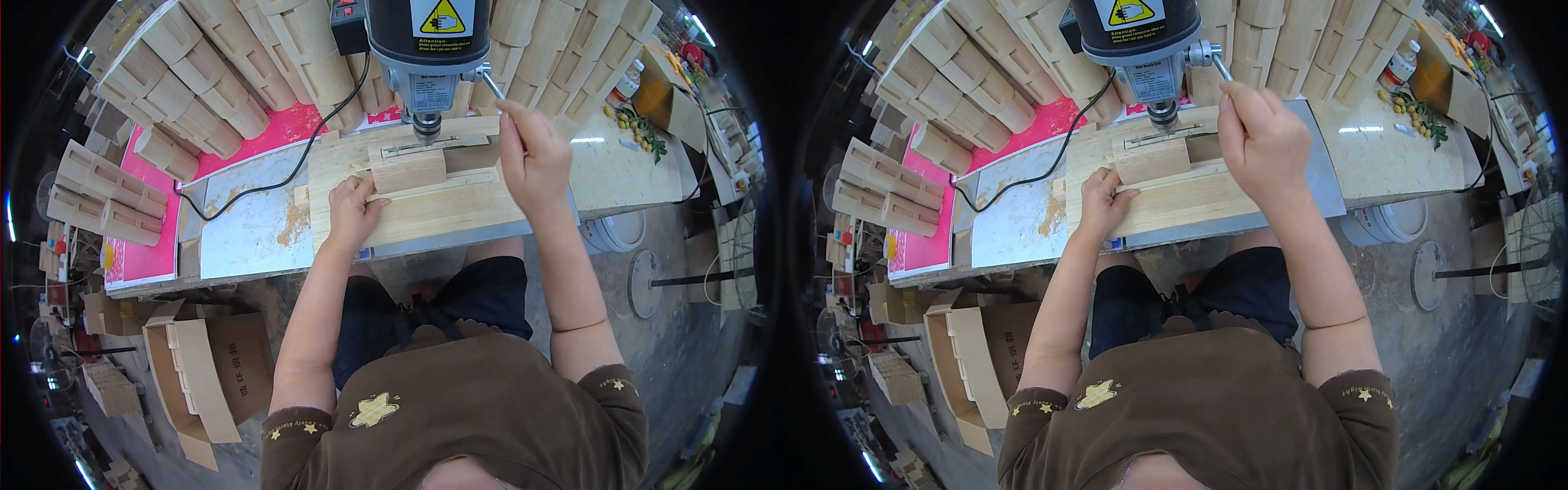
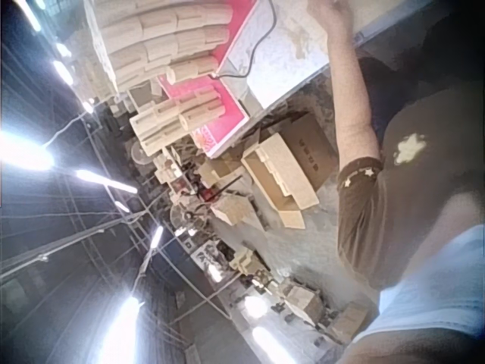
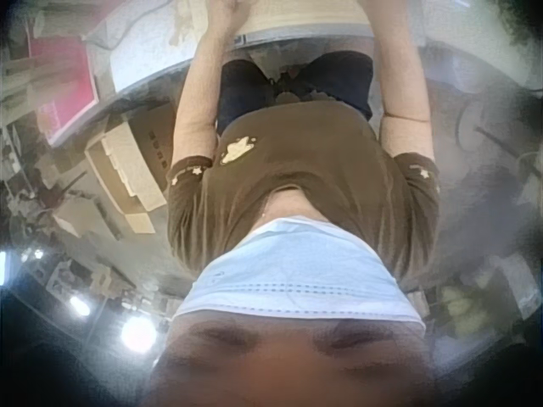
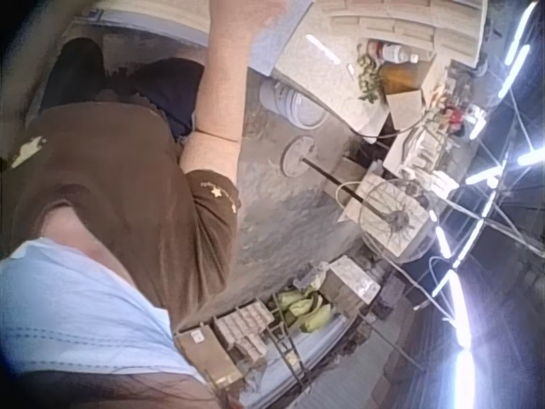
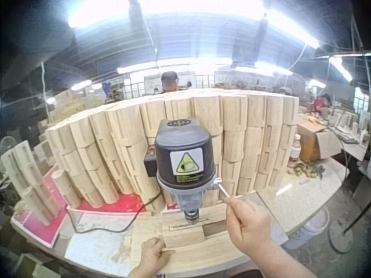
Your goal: Drilling holes into cylindrical wood blocks using a drill press and a guiding jig.
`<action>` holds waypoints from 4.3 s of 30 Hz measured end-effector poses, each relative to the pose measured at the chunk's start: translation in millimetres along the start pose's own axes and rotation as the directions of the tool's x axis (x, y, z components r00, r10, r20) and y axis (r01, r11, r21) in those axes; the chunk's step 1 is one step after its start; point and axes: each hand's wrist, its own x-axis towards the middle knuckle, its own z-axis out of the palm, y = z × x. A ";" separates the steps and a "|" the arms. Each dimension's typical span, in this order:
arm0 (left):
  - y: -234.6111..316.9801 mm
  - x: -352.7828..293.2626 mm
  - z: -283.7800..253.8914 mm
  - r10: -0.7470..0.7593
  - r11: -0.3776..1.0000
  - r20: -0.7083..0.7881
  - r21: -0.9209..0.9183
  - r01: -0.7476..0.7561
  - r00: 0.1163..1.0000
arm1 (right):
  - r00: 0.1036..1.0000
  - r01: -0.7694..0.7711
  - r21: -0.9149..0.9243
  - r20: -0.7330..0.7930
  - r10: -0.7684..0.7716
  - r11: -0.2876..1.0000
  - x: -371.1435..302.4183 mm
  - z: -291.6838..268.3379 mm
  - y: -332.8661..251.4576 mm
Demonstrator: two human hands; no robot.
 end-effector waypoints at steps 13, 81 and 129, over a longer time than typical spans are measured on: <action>0.7 5.6 4.0 0.074 0.997 -0.064 0.017 -0.073 0.995 | 0.998 0.017 0.114 -0.069 -0.009 0.993 -36.2 25.4 25.9; 51.6 27.4 31.4 -0.216 0.966 -0.064 -0.162 0.203 0.974 | 0.718 -0.270 0.117 0.686 0.119 0.956 -18.9 30.4 102.1; 65.7 -36.7 12.0 -0.055 0.997 -0.153 0.048 0.063 0.987 | 0.867 0.093 -0.048 0.495 -0.057 0.995 -72.0 13.1 57.7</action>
